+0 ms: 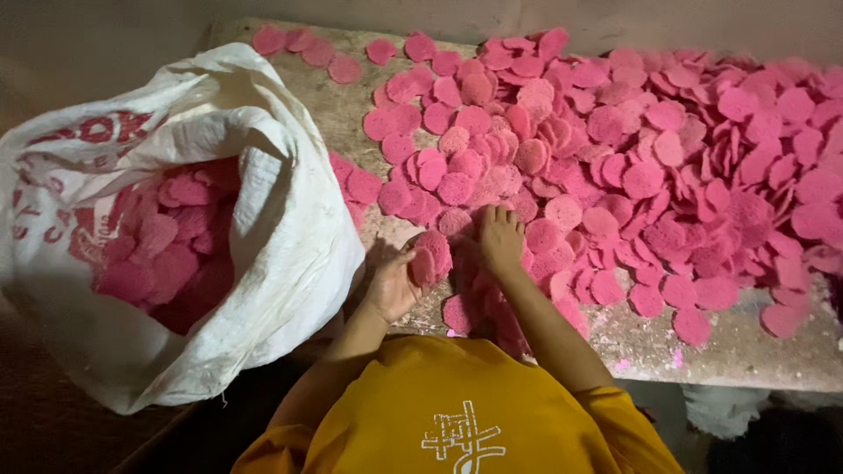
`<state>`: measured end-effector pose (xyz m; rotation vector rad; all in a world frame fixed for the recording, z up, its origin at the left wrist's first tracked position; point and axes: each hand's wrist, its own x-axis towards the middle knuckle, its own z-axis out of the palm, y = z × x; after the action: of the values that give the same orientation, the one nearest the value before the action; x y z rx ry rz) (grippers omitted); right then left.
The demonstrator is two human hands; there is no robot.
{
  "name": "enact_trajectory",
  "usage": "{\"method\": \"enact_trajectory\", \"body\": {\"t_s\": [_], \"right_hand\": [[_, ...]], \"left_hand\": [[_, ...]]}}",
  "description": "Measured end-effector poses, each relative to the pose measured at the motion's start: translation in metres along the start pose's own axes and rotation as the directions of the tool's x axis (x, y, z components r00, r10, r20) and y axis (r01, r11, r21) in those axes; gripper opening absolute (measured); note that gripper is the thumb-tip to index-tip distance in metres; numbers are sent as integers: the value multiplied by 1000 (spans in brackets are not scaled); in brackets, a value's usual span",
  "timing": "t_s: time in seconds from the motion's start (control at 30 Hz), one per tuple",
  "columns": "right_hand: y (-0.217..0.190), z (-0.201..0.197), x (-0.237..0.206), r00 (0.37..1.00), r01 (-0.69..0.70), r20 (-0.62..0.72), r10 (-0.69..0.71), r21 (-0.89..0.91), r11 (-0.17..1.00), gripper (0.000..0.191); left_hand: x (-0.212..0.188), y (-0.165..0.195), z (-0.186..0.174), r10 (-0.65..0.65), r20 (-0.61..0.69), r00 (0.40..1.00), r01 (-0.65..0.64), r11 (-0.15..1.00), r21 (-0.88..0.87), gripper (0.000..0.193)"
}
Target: The person gathers pink round foam discs spread across a work table and places them by hand into a white woven sack, occasionally sweeping loose discs together and pressing the pile down inside the sack to make room for more.
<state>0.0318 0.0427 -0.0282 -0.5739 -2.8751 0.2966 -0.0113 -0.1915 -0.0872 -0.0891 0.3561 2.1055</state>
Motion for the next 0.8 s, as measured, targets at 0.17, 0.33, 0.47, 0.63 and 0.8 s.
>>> {"method": "enact_trajectory", "body": {"t_s": [0.17,0.33,0.47,0.63,0.8], "right_hand": [[19,8,2,995,16,-102,12,275,961,30],[16,-19,-9,883,-469,469,-1,883,1,30],[-31,-47,-38,912,-318,379,-157,894,315,31],[5,-98,-10,988,-126,152,28,684,718,65],[78,-96,8,905,-365,227,359,-18,931,104]], "left_hand": [[-3,15,15,241,-161,957,-171,919,355,61],[-7,12,40,219,-160,963,-143,911,387,70],[-15,-1,91,242,-258,935,-42,800,599,74],[-102,31,209,550,377,746,-486,61,872,61],[-181,85,268,645,713,274,97,-756,647,32]]}}
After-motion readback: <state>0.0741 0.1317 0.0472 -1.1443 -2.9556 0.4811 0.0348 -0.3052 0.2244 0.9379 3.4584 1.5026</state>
